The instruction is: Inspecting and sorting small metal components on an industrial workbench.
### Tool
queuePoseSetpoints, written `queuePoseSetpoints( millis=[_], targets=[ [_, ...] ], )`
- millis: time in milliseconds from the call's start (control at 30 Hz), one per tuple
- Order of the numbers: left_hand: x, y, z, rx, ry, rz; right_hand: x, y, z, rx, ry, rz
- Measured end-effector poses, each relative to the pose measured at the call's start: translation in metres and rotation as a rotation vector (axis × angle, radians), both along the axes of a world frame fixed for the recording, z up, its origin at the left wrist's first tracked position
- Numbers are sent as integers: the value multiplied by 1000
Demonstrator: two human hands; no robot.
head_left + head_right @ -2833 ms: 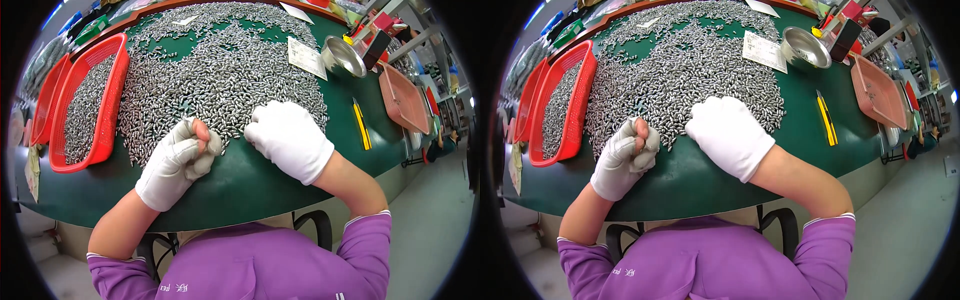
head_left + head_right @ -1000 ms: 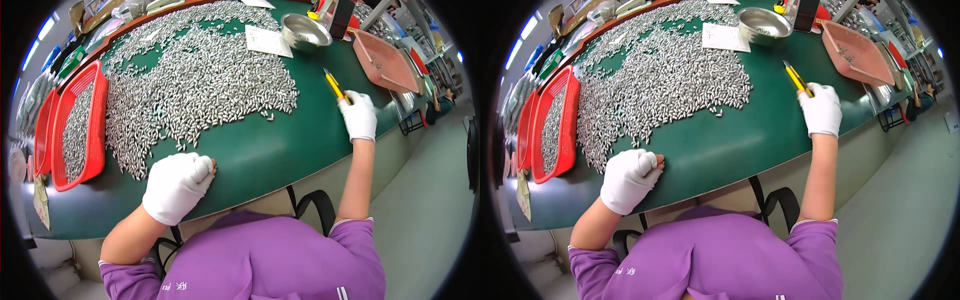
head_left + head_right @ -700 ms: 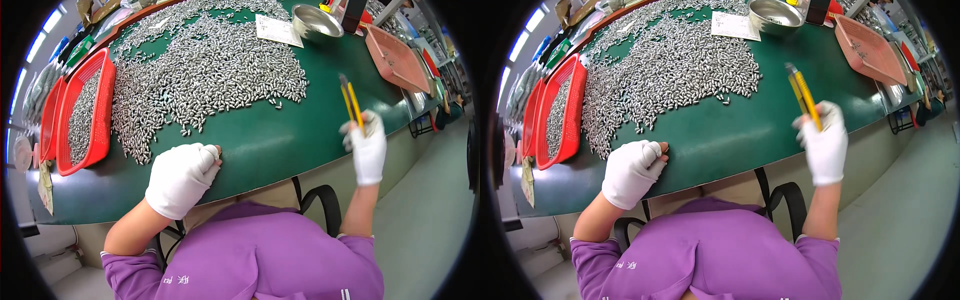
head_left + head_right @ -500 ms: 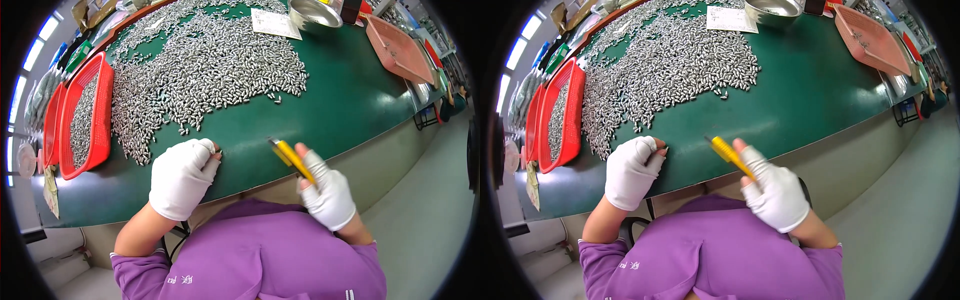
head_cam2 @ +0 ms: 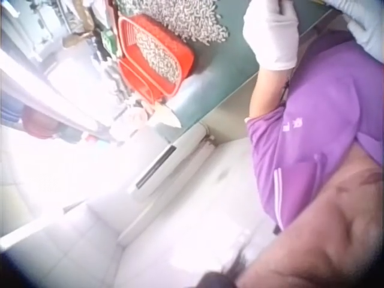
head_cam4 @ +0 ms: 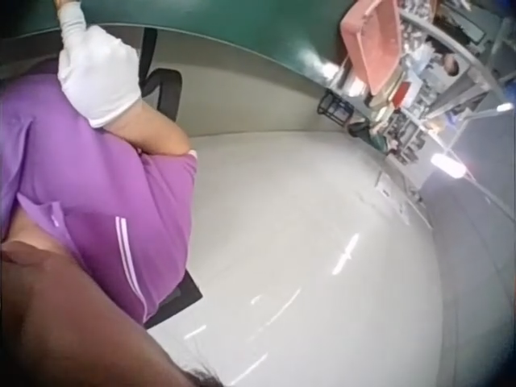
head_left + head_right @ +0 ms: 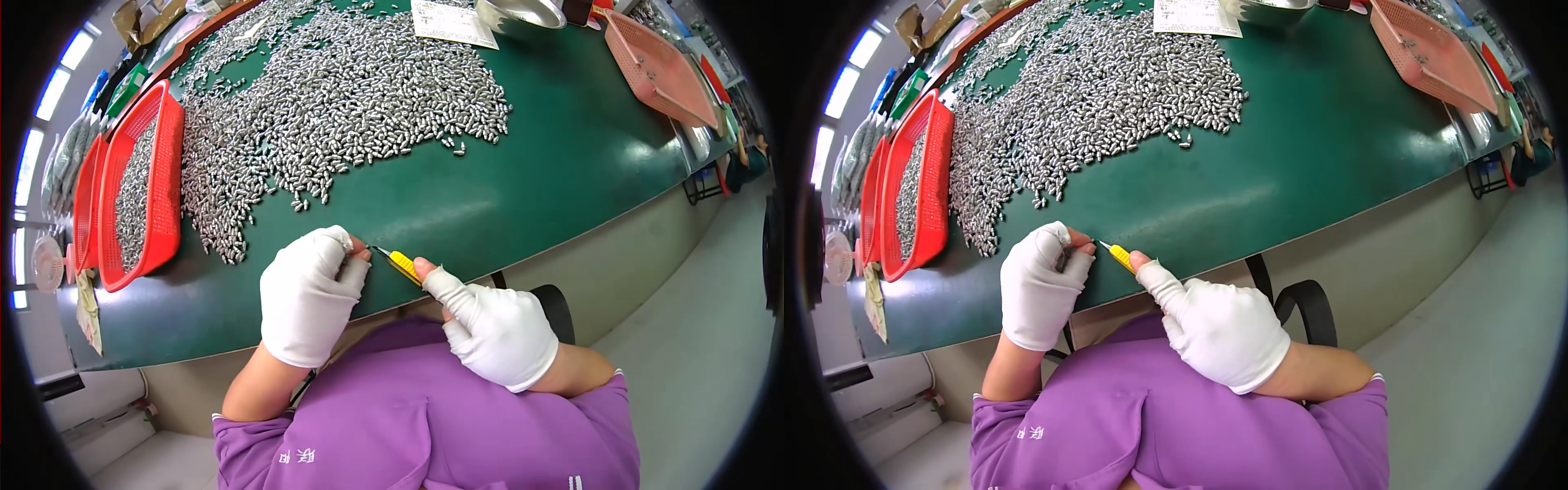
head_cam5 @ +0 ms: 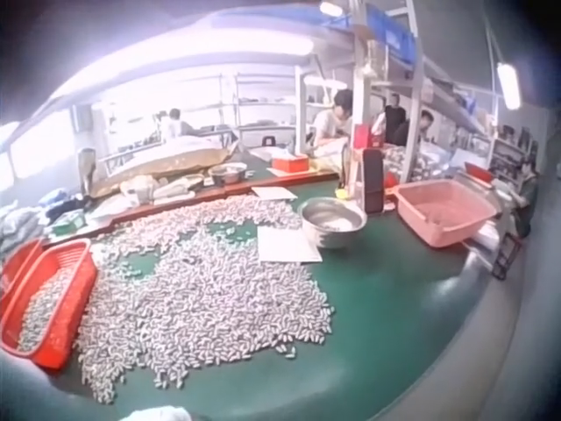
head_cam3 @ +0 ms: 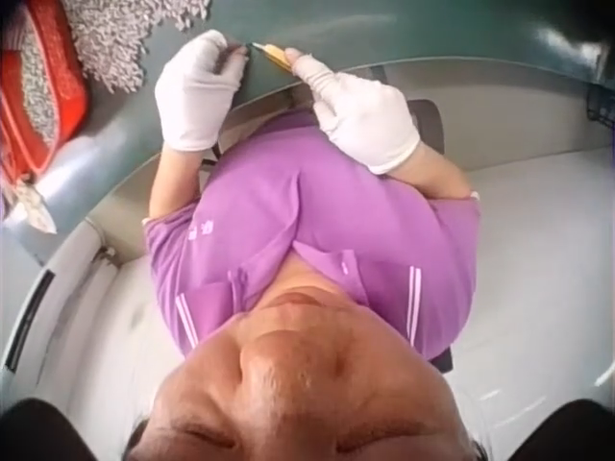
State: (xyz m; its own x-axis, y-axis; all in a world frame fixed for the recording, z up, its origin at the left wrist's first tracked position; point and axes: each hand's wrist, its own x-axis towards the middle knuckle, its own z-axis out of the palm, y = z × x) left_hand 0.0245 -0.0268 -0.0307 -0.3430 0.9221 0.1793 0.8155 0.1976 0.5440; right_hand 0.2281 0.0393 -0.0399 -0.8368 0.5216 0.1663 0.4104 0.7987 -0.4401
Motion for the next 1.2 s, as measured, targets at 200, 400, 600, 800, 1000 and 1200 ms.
queuePoseSetpoints(
  millis=[200,400,600,800,1000,1200],
  targets=[
    [1,0,0,5,4,-5,-2,-2,3,-3,-16,11],
    [0,1,-1,12,0,-10,-6,7,15,-121,-47,34],
    [-1,2,3,-17,-15,-18,-12,30,41,-229,-214,123],
    [-1,1,4,0,-4,-23,-13,22,43,-155,-317,82],
    [-3,4,9,-42,-44,-57,14,25,15,-143,104,-174],
    [-43,10,35,-139,-943,109,51,90,25,284,-10,-790]
  ],
)
